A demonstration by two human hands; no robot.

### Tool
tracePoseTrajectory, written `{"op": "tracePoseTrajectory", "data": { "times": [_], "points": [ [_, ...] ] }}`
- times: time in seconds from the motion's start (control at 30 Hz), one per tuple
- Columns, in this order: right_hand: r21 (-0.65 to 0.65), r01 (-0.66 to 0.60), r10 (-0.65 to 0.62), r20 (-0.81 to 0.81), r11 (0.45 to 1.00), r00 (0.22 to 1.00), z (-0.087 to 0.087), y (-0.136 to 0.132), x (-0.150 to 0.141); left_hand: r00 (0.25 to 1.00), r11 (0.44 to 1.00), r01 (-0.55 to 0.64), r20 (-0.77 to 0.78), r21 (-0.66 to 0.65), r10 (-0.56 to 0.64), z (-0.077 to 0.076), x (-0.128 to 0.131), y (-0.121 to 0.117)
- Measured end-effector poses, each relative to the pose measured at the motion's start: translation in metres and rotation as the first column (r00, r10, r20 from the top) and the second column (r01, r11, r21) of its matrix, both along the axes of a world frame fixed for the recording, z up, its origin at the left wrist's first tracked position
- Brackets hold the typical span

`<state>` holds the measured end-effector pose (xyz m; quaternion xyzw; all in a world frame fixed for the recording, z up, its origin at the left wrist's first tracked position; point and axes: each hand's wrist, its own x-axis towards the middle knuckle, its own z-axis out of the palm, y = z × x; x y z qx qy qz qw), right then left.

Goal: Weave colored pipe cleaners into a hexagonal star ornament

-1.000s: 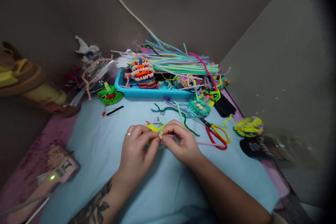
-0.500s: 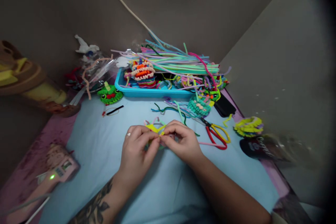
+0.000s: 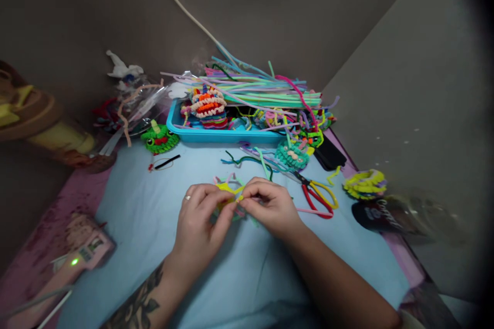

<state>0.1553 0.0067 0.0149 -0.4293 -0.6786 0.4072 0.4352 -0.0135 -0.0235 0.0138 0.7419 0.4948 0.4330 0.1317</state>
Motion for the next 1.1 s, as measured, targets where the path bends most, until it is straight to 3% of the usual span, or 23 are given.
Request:
{"op": "tracePoseTrajectory", "data": {
  "times": [0.23, 0.43, 0.93, 1.1],
  "points": [
    [0.028, -0.01, 0.009, 0.044, 1.0, 0.999, -0.0011, -0.0029, -0.0039, 0.988, 0.985, 0.074, -0.145, 0.153, -0.051, -0.0048, -0.0069, 0.0008],
    [0.029, -0.043, 0.041, 0.061, 0.999, 0.997, -0.0033, -0.0035, -0.0043, 0.981, 0.974, 0.038, -0.193, 0.221, 0.005, -0.0079, -0.0085, 0.0032],
    [0.025, -0.023, 0.023, -0.007, 0.999, 1.0, -0.0027, -0.0043, -0.0073, 0.988, 0.965, 0.002, -0.147, 0.262, 0.038, -0.0036, -0.0103, 0.002],
    [-0.052, 0.02, -0.022, -0.041, 0.998, 0.999, -0.0043, -0.0021, -0.0049, 0.998, 0.981, 0.021, -0.065, 0.194, -0.008, -0.0039, -0.0028, 0.0006]
  ]
}}
